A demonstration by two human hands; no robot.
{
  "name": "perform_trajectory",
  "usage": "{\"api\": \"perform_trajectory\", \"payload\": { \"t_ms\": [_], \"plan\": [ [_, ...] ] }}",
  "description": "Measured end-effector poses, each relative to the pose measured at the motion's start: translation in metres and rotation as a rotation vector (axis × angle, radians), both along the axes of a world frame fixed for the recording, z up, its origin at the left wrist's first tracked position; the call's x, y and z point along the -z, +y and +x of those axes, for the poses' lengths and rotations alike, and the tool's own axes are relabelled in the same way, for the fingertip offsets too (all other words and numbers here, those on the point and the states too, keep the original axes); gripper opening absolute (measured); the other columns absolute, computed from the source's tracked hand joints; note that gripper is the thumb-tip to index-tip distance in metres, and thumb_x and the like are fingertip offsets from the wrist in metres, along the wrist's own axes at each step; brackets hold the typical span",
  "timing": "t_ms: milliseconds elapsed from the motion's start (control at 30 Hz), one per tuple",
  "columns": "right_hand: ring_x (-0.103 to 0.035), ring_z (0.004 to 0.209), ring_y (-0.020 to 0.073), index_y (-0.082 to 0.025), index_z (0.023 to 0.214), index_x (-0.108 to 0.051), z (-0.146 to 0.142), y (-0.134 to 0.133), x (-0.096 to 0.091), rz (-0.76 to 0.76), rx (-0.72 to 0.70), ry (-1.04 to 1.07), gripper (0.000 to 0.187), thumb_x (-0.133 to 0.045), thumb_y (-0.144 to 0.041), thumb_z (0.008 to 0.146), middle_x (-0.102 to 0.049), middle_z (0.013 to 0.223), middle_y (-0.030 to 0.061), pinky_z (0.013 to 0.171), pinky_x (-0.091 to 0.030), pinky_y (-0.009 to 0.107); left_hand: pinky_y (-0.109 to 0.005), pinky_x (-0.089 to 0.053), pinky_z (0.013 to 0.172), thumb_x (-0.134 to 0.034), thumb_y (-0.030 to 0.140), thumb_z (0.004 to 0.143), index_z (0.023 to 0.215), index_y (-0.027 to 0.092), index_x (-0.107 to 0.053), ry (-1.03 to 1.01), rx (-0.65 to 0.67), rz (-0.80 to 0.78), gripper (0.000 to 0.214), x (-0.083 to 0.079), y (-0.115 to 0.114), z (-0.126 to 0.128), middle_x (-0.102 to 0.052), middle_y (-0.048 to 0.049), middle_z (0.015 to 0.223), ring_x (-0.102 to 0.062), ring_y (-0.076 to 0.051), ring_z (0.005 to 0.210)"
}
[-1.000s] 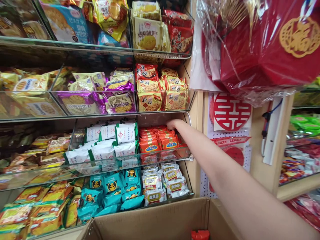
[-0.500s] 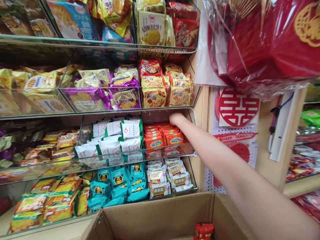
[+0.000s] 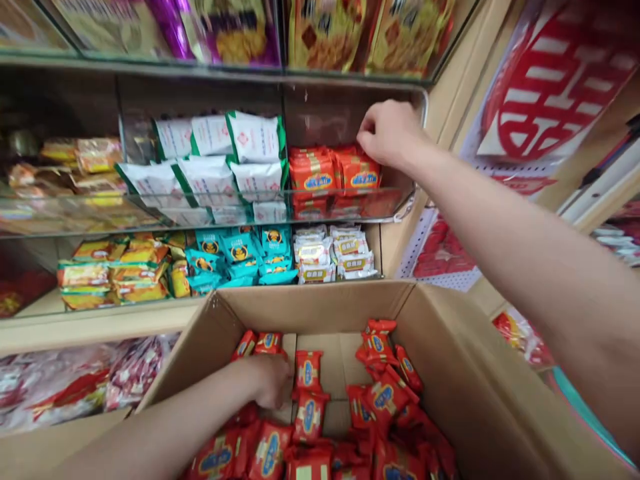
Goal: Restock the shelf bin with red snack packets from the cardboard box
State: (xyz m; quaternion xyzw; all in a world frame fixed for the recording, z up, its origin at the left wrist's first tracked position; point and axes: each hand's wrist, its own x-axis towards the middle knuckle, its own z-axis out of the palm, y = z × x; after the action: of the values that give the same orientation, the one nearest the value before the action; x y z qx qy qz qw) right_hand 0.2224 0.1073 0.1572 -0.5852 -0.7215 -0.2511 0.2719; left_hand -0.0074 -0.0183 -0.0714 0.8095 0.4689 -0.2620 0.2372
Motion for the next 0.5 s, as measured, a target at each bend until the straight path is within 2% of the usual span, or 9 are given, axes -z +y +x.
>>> {"api": "perform_trajectory", "payload": {
  "t_ms": [33,100,167,233,300,367,400,433,500],
  "plan": [
    [-0.057,0.089,0.0191,-0.008,0.087,-0.063,0.0,-0.02,0.012,0.097,-0.08,-0.052,0.026,-0.043,-0.023,0.081,-0.063,0.091,0.0094,0.077,-0.042,0.028,-0.044,-0.044,0.077,-0.064,0.026,0.056,0.106,0.017,-0.062,0.025,0.012,-0.036,0.051,0.005,-0.001,0.0,-0.063,-0.0172,0.108,-0.057,-0.037,0.096],
    [-0.053,0.09,0.022,-0.01,0.088,-0.061,-0.002,-0.066,0.04,0.276,-0.163,-0.119,0.024,-0.042,-0.026,0.083,-0.059,0.09,0.0109,0.078,-0.042,0.035,-0.044,-0.044,0.077,-0.065,0.028,0.055,0.109,0.018,-0.061,0.04,0.046,-0.099,0.055,0.01,-0.007,0.003,-0.062,-0.018,0.11,-0.057,-0.038,0.097],
    [-0.052,0.09,0.0225,-0.013,0.085,-0.06,-0.007,-0.107,0.07,0.261,-0.268,-0.203,0.028,-0.037,-0.028,0.086,-0.057,0.086,0.0102,0.079,-0.041,0.038,-0.042,-0.046,0.076,-0.065,0.03,0.056,0.11,0.018,-0.059,0.028,0.076,-0.138,0.056,0.013,-0.015,0.008,-0.062,-0.0167,0.111,-0.058,-0.037,0.095],
    [-0.053,0.082,0.0196,-0.015,0.081,-0.06,-0.018,-0.133,0.097,-0.056,-0.456,-0.305,0.028,-0.035,-0.027,0.086,-0.057,0.08,0.0072,0.075,-0.042,0.035,-0.041,-0.047,0.073,-0.065,0.03,0.057,0.109,0.017,-0.06,0.025,0.093,-0.156,0.054,0.015,-0.023,0.013,-0.065,-0.0165,0.106,-0.061,-0.035,0.09],
    [-0.055,0.076,0.0174,-0.016,0.084,-0.061,-0.036,-0.142,0.122,-0.556,-0.635,-0.441,0.023,-0.041,-0.027,0.084,-0.06,0.08,0.0056,0.067,-0.043,0.03,-0.04,-0.048,0.07,-0.063,0.029,0.059,0.108,0.014,-0.06,0.03,0.101,-0.159,0.052,0.018,-0.028,0.016,-0.066,-0.017,0.102,-0.062,-0.034,0.086],
    [-0.058,0.073,0.0185,-0.014,0.09,-0.062,-0.058,-0.139,0.147,-1.019,-0.701,-0.607,0.024,-0.049,-0.031,0.08,-0.062,0.083,0.0073,0.06,-0.044,0.028,-0.039,-0.049,0.067,-0.062,0.029,0.06,0.108,0.013,-0.059,0.035,0.106,-0.166,0.051,0.021,-0.03,0.018,-0.067,-0.0162,0.099,-0.063,-0.033,0.082],
    [-0.059,0.074,0.0204,-0.012,0.092,-0.063,-0.069,-0.135,0.16,-1.174,-0.684,-0.685,0.027,-0.052,-0.032,0.078,-0.063,0.085,0.0093,0.058,-0.045,0.029,-0.038,-0.05,0.065,-0.063,0.028,0.06,0.106,0.013,-0.06,0.036,0.109,-0.177,0.049,0.023,-0.03,0.018,-0.068,-0.0144,0.096,-0.063,-0.032,0.08],
    [-0.059,0.076,0.0225,-0.01,0.093,-0.063,-0.079,-0.131,0.175,-1.261,-0.665,-0.742,0.029,-0.054,-0.032,0.077,-0.063,0.085,0.0112,0.059,-0.045,0.03,-0.035,-0.05,0.063,-0.063,0.026,0.059,0.103,0.015,-0.062,0.036,0.115,-0.191,0.046,0.024,-0.03,0.017,-0.069,-0.012,0.092,-0.064,-0.03,0.078],
    [-0.057,0.09,0.0268,-0.006,0.097,-0.062,-0.095,-0.124,0.205,-1.282,-0.632,-0.745,0.033,-0.055,-0.03,0.076,-0.062,0.095,0.0152,0.07,-0.047,0.032,-0.032,-0.05,0.057,-0.064,0.021,0.057,0.095,0.017,-0.066,0.036,0.133,-0.216,0.039,0.025,-0.03,0.016,-0.071,-0.0085,0.086,-0.064,-0.028,0.074]
  ]
}}
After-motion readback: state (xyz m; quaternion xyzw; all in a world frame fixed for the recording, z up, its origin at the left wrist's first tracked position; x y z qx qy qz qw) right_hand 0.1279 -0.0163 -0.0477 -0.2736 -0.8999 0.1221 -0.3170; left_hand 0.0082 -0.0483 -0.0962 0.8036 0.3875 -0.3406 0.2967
